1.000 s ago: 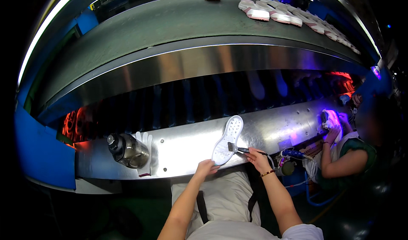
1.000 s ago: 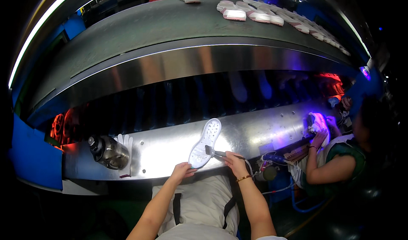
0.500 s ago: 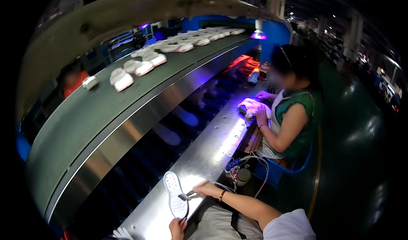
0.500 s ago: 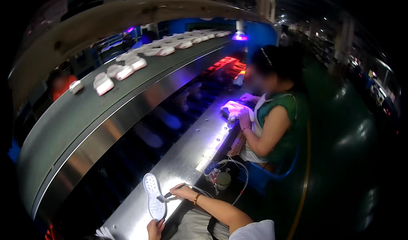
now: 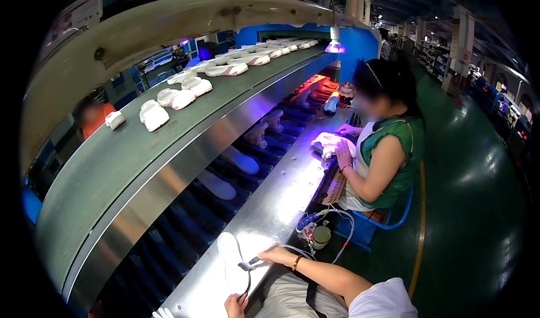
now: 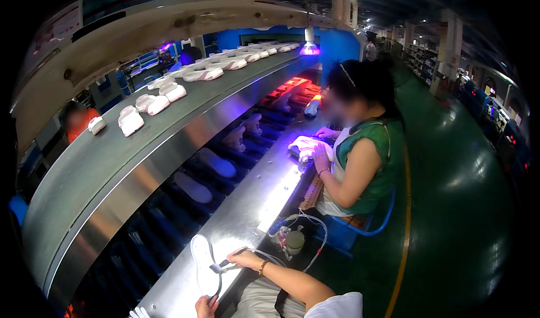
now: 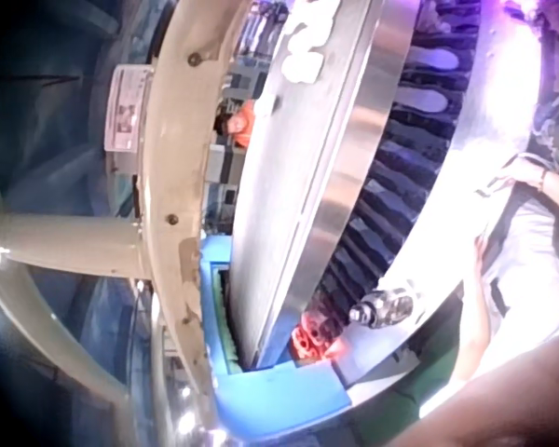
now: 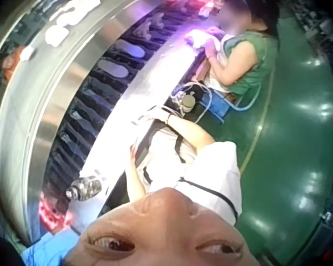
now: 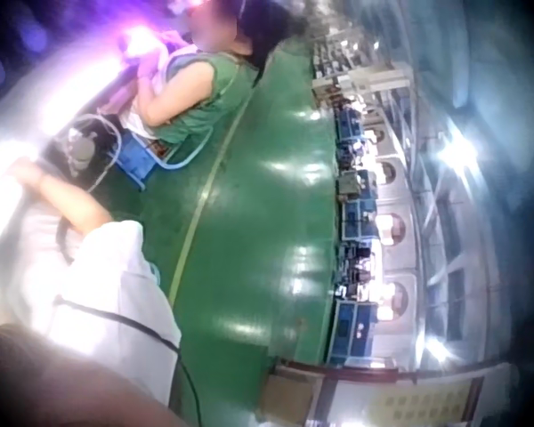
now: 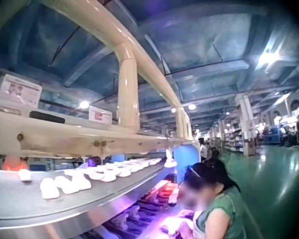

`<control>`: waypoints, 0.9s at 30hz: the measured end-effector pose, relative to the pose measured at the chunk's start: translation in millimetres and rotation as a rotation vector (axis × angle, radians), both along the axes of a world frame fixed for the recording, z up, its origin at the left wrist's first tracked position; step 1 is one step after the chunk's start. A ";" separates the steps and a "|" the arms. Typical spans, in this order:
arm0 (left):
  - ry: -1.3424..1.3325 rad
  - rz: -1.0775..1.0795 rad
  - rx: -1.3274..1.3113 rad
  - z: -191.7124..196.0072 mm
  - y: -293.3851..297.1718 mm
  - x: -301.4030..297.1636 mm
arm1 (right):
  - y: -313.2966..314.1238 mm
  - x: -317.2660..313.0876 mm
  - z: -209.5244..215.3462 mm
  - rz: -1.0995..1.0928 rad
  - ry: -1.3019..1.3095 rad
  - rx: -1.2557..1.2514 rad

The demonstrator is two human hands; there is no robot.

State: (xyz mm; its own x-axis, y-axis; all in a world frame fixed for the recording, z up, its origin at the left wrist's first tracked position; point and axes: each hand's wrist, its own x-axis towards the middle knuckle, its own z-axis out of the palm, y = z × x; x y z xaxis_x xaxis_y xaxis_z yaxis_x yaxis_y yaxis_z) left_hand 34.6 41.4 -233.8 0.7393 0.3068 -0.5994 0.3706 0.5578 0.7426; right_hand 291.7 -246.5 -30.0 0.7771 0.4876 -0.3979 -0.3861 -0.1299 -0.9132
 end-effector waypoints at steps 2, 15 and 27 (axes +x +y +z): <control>0.020 0.008 0.007 25.0 -15.9 18.4 | -1.9 0.6 1.9 0.000 -0.018 0.001; 0.106 0.096 0.025 171.2 -95.3 92.7 | -17.9 2.1 18.3 -0.073 -0.200 -0.046; 0.112 0.125 0.029 195.8 -108.0 100.1 | 1.2 -9.5 1.3 0.001 -0.013 0.039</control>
